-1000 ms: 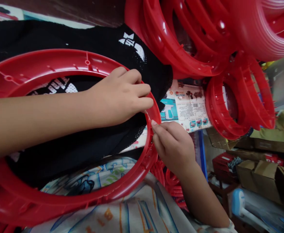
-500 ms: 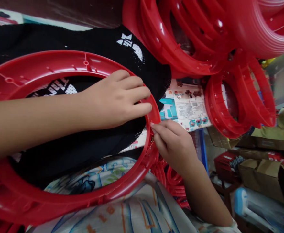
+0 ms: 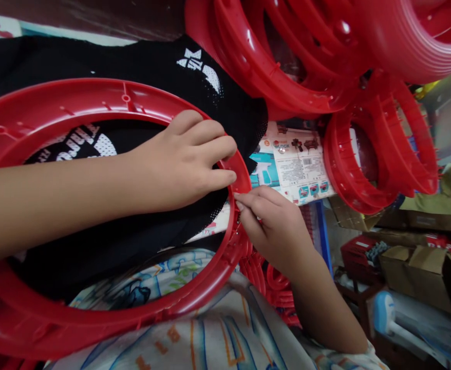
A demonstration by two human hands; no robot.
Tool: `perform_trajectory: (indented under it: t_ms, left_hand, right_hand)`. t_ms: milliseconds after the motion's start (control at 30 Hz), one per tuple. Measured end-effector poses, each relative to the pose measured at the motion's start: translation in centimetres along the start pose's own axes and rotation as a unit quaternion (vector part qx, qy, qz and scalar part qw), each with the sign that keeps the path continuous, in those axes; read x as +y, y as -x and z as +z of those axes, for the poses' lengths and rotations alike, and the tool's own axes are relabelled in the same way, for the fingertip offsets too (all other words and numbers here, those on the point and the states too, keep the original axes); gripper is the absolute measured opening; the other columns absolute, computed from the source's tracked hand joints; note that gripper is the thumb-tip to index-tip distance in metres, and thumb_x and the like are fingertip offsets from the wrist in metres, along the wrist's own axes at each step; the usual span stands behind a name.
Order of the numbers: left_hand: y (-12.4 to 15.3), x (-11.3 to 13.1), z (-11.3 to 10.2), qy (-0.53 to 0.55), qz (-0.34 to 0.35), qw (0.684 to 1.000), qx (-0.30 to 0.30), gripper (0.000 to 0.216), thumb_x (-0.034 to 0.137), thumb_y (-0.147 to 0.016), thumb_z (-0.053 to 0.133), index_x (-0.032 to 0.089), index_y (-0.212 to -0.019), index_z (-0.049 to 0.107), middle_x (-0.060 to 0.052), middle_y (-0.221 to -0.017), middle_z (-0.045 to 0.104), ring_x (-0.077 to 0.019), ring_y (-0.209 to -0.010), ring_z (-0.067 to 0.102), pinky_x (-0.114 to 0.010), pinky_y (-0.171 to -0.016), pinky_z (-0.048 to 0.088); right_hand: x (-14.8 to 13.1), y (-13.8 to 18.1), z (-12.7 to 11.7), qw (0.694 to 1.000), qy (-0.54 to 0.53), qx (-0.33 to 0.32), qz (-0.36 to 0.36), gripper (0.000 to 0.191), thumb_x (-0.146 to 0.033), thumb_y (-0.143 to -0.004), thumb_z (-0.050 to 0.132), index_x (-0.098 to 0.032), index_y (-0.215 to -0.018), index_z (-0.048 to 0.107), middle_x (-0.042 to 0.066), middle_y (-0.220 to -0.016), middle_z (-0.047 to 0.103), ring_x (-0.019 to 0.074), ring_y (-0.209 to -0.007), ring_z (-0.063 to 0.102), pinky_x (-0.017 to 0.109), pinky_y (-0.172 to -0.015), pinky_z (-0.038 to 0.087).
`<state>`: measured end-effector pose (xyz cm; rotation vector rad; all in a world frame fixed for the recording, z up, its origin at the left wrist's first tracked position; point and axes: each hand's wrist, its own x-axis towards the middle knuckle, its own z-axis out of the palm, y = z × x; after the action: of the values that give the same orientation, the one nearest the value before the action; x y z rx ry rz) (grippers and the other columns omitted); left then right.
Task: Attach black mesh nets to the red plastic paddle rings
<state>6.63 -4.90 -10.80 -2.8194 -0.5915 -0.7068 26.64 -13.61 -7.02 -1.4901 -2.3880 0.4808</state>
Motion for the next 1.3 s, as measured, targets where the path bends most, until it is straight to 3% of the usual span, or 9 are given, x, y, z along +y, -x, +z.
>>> perform_trajectory:
  t_ms: [167,333,500,667,867,1100,1300]
  left_hand:
    - [0.1,0.2,-0.4,-0.016,-0.001,1.0,-0.014,0.023,0.024,-0.096,0.043,0.026,-0.096,0.065,-0.002,-0.096,0.067,-0.0231,-0.094,0.056,-0.042,-0.081,0.039]
    - [-0.3,0.3,0.1,-0.001,-0.016,0.999,-0.035,0.03,0.027,-0.096,0.038,0.029,-0.089,0.067,-0.002,-0.094,0.066,-0.0242,-0.091,0.057,-0.041,-0.076,0.038]
    - [-0.5,0.4,0.5,-0.009,-0.022,0.999,-0.04,0.03,0.027,-0.097,0.036,0.029,-0.088,0.065,-0.001,-0.093,0.064,-0.0232,-0.091,0.056,-0.039,-0.075,0.038]
    - [-0.4,0.5,0.6,0.004,-0.026,0.999,-0.03,0.03,0.027,-0.098,0.036,0.027,-0.089,0.065,0.0,-0.092,0.064,-0.0208,-0.09,0.055,-0.038,-0.077,0.039]
    - [-0.4,0.7,0.4,-0.017,-0.033,0.998,-0.041,0.036,0.025,-0.098,0.031,0.027,-0.085,0.065,-0.001,-0.091,0.064,-0.0221,-0.089,0.056,-0.039,-0.075,0.039]
    - [-0.3,0.5,0.4,-0.035,-0.014,0.999,-0.027,0.032,0.024,-0.096,0.036,0.028,-0.088,0.066,-0.002,-0.091,0.065,-0.0236,-0.088,0.058,-0.04,-0.073,0.04]
    - [-0.3,0.5,0.3,-0.028,-0.015,0.999,-0.03,0.031,0.022,-0.095,0.037,0.026,-0.087,0.066,-0.003,-0.09,0.064,-0.0242,-0.088,0.058,-0.041,-0.074,0.041]
  right_hand:
    - [-0.4,-0.3,-0.3,0.998,-0.025,-0.024,0.057,0.024,-0.013,-0.09,0.047,-0.012,-0.096,0.071,0.01,-0.088,0.071,0.0186,-0.083,0.065,0.033,-0.075,0.053]
    - [-1.0,0.2,-0.4,0.994,-0.011,0.016,0.107,0.015,-0.016,-0.088,0.055,-0.016,-0.088,0.07,0.004,-0.08,0.071,0.016,-0.077,0.065,0.028,-0.07,0.05]
    - [-1.7,1.1,0.1,0.995,-0.01,0.058,0.084,0.013,-0.014,-0.088,0.055,-0.013,-0.085,0.068,0.005,-0.078,0.069,0.0152,-0.075,0.064,0.027,-0.069,0.05]
    - [-2.2,1.8,0.7,0.996,0.069,0.054,0.026,0.018,-0.015,-0.092,0.049,-0.014,-0.085,0.066,0.007,-0.077,0.067,0.0175,-0.074,0.06,0.031,-0.07,0.05]
    - [-2.2,2.6,1.3,0.987,0.137,0.073,-0.034,0.01,-0.011,-0.089,0.054,-0.014,-0.089,0.064,0.007,-0.076,0.067,0.0182,-0.07,0.057,0.033,-0.067,0.05]
    - [-1.8,3.0,2.3,0.982,0.111,0.153,-0.028,0.012,-0.009,-0.085,0.061,-0.018,-0.092,0.061,0.006,-0.079,0.07,0.0181,-0.073,0.061,0.033,-0.071,0.052]
    - [-1.6,2.9,3.0,0.984,0.076,0.162,-0.01,0.006,-0.013,-0.086,0.062,-0.018,-0.089,0.06,0.004,-0.079,0.069,0.017,-0.074,0.062,0.031,-0.069,0.05]
